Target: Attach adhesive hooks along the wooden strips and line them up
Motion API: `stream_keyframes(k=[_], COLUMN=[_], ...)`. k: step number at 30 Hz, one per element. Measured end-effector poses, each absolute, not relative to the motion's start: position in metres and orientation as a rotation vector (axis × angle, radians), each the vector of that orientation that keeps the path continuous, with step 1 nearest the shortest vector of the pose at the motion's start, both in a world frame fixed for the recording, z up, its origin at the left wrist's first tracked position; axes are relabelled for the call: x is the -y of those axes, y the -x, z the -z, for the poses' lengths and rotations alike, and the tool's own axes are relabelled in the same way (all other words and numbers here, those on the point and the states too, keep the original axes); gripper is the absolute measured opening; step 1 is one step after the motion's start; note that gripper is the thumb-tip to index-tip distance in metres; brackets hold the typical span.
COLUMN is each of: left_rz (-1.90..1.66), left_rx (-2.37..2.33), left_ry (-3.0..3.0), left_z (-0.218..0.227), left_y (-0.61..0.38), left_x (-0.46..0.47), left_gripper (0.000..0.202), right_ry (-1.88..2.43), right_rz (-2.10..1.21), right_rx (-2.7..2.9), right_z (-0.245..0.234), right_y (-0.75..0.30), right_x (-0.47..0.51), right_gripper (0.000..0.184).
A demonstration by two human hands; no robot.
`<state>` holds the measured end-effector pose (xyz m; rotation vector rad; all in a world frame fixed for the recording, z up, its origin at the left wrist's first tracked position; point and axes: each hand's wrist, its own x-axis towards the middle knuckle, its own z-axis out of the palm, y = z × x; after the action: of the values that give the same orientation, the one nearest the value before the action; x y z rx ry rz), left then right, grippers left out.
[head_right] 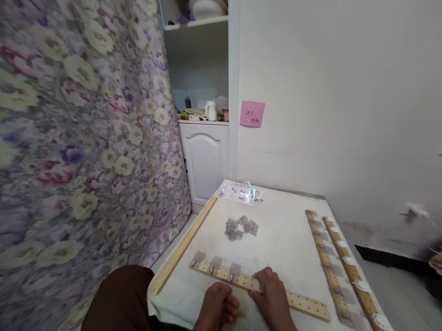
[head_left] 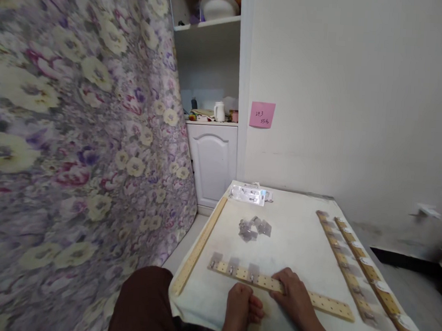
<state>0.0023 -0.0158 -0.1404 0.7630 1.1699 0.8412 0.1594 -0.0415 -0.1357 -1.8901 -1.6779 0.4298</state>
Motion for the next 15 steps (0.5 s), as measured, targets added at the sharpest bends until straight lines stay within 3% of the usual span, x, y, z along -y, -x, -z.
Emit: stream_keyframes(k=[15], left_rz=[-0.747], left_rx=[-1.124], left_ry=[-0.751], left_z=[0.148], left_y=[0.001], left_x=[0.009], left_gripper=[0.010], right_ry=[1.968], right_rz=[-0.433], right_rx=[1.613], right_z=[0.135], right_y=[-0.127], right_x=[0.010], right_gripper=[0.019])
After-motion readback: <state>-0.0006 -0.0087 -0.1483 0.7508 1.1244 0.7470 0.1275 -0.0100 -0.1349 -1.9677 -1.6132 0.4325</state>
